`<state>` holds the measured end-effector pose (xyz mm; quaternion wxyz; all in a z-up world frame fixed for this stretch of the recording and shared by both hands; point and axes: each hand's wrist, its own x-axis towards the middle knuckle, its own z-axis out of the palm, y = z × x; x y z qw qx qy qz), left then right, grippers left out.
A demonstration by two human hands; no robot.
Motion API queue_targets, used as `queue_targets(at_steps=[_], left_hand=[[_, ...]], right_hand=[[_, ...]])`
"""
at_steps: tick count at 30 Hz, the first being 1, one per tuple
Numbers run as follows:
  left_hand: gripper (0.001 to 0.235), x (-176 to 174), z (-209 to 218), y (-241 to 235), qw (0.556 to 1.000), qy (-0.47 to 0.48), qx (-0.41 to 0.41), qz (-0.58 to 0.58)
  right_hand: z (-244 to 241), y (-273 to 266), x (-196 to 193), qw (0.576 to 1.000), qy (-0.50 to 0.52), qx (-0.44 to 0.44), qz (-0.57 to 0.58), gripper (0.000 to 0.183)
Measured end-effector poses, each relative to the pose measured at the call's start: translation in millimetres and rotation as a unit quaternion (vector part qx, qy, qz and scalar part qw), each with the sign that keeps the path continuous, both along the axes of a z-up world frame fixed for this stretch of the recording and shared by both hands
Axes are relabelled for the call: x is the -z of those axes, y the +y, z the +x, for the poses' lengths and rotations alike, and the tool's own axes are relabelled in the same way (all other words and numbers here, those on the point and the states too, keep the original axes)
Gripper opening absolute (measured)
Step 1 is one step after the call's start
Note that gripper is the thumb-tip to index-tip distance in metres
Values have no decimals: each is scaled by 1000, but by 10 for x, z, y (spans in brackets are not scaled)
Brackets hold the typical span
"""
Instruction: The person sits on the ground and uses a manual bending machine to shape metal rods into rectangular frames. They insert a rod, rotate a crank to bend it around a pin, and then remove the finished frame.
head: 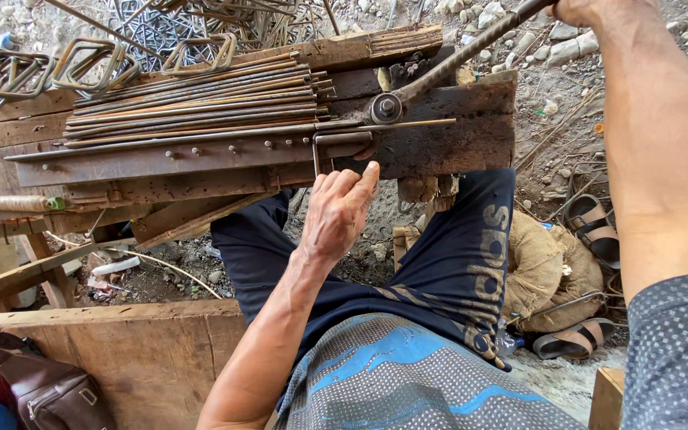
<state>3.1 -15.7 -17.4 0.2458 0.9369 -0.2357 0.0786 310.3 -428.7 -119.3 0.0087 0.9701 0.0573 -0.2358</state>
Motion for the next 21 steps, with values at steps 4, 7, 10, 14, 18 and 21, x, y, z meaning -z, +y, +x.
queue_targets(at_steps=[4, 7, 10, 14, 18, 21], left_hand=[[31, -73, 62, -49, 998, -37, -18, -46], [32, -111, 58, -49, 999, -39, -16, -19], [31, -123, 68, -14, 999, -24, -11, -31], [38, -111, 66, 3, 999, 24, 6, 39], [38, -118, 52, 13, 1000, 22, 7, 17], [48, -178, 42, 47, 1000, 10, 17, 13]], right_hand=[[59, -164, 282, 1000, 3, -3, 3, 40], [120, -204, 480, 1000, 2, -15, 7, 39], [220, -198, 541, 1000, -7, -26, 11, 38], [6, 10, 8, 1000, -5, 7, -2, 41], [-121, 203, -320, 999, -9, 32, -26, 43], [-163, 327, -545, 992, 24, 121, -23, 61]])
